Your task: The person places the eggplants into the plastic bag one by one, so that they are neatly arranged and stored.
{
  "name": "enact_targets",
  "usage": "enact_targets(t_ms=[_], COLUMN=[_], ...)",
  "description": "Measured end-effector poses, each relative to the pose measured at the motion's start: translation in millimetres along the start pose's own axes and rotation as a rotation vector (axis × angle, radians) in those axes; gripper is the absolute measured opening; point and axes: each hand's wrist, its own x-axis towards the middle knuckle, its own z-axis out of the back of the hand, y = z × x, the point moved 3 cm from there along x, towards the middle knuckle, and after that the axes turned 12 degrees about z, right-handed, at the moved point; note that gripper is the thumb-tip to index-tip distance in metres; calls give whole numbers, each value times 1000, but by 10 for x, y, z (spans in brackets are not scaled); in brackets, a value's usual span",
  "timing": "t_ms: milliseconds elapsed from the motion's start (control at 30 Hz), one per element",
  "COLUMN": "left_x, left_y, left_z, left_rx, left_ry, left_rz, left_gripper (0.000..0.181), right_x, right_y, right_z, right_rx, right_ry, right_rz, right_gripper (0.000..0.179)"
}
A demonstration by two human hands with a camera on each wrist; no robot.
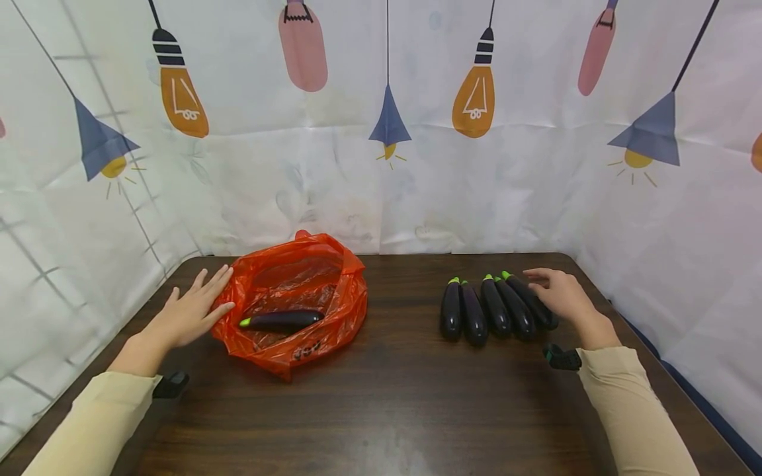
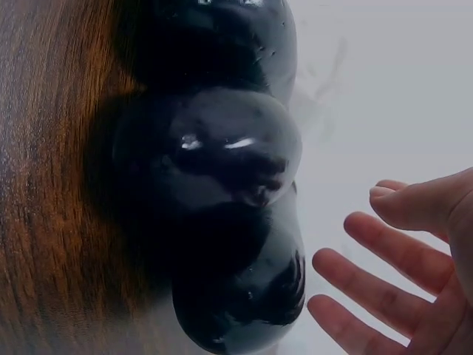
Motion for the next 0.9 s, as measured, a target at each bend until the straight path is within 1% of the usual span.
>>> enact_targets(t_ms=[200,567,900], left_x=[-4,-3,10], left_y=[-4,2,-5], left_z=[8,0,5], left_rx=[1,3,5], left_ry=[-3,-3,2], left_rz=[-2,1,5], left_gripper=[81,81,82], right_x=[-6,-33,-24], right_y=[-57,-221,-227], right_z=[-20,-63,-65], right_rx=[-3,-29,-25], right_ry=[0,88,155], right_rz=[-7,-79,-107], right_gripper=[40,48,56])
